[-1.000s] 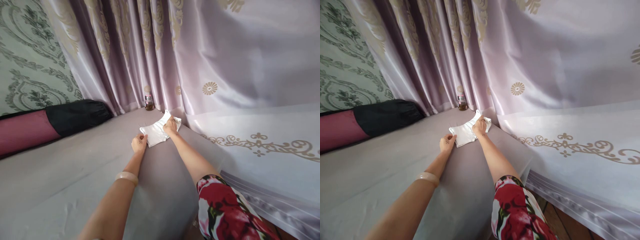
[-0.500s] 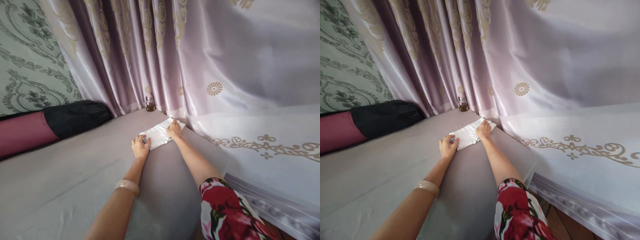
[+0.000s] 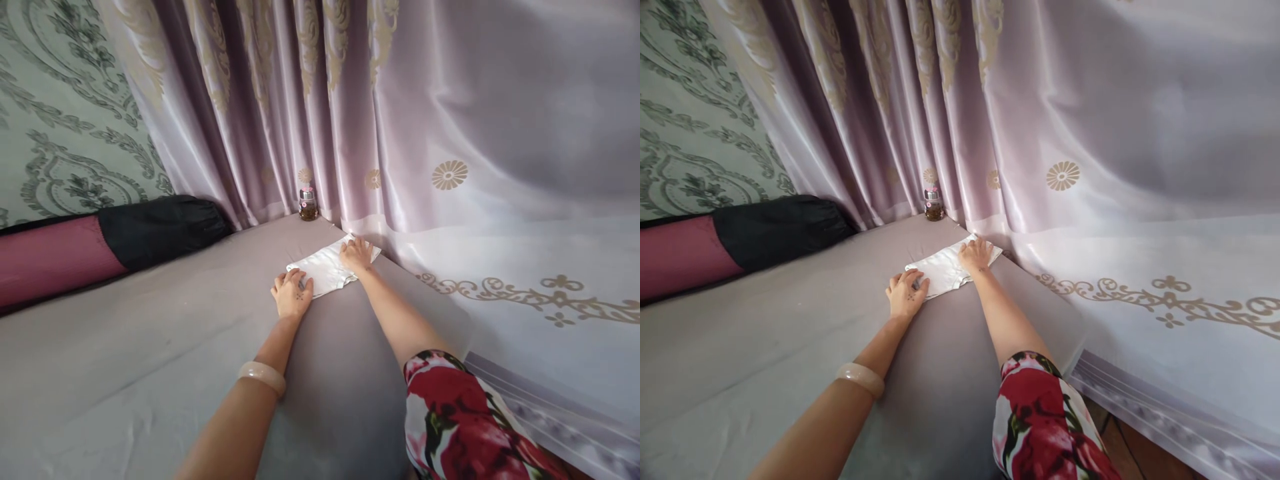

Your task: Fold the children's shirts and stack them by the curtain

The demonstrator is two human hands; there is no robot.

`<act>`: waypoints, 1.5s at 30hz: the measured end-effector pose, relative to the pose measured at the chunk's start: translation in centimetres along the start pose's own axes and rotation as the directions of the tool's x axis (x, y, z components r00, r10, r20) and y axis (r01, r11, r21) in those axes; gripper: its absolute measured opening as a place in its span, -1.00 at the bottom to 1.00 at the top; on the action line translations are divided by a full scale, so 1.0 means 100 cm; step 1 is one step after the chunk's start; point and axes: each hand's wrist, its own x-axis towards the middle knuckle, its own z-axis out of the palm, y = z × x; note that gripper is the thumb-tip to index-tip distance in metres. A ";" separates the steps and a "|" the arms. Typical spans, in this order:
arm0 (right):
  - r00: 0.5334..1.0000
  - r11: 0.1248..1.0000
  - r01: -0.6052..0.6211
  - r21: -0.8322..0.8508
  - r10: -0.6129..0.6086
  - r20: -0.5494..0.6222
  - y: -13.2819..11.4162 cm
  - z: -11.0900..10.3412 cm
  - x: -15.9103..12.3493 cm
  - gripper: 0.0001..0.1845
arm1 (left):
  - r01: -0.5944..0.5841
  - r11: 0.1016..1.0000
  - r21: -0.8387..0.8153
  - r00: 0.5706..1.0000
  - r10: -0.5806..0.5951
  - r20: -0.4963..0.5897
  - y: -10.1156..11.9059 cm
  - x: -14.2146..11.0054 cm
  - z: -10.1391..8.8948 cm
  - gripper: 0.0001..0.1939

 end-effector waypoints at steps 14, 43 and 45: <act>0.982 0.991 0.137 -0.003 -0.135 0.130 0.011 0.008 0.024 -0.37 | 0.010 1.000 -0.001 0.999 -0.010 0.031 0.005 0.000 -0.002 -0.70; 0.951 0.953 0.304 0.010 -0.304 0.051 -0.038 0.009 -0.038 -0.42 | 0.273 0.810 -0.519 0.961 -0.207 0.183 -0.053 -0.006 -0.058 -0.62; 0.952 0.956 0.292 0.007 -0.291 0.091 -0.040 0.006 -0.038 -0.41 | 0.271 0.838 -0.474 0.962 -0.220 0.162 -0.077 -0.018 -0.081 -0.63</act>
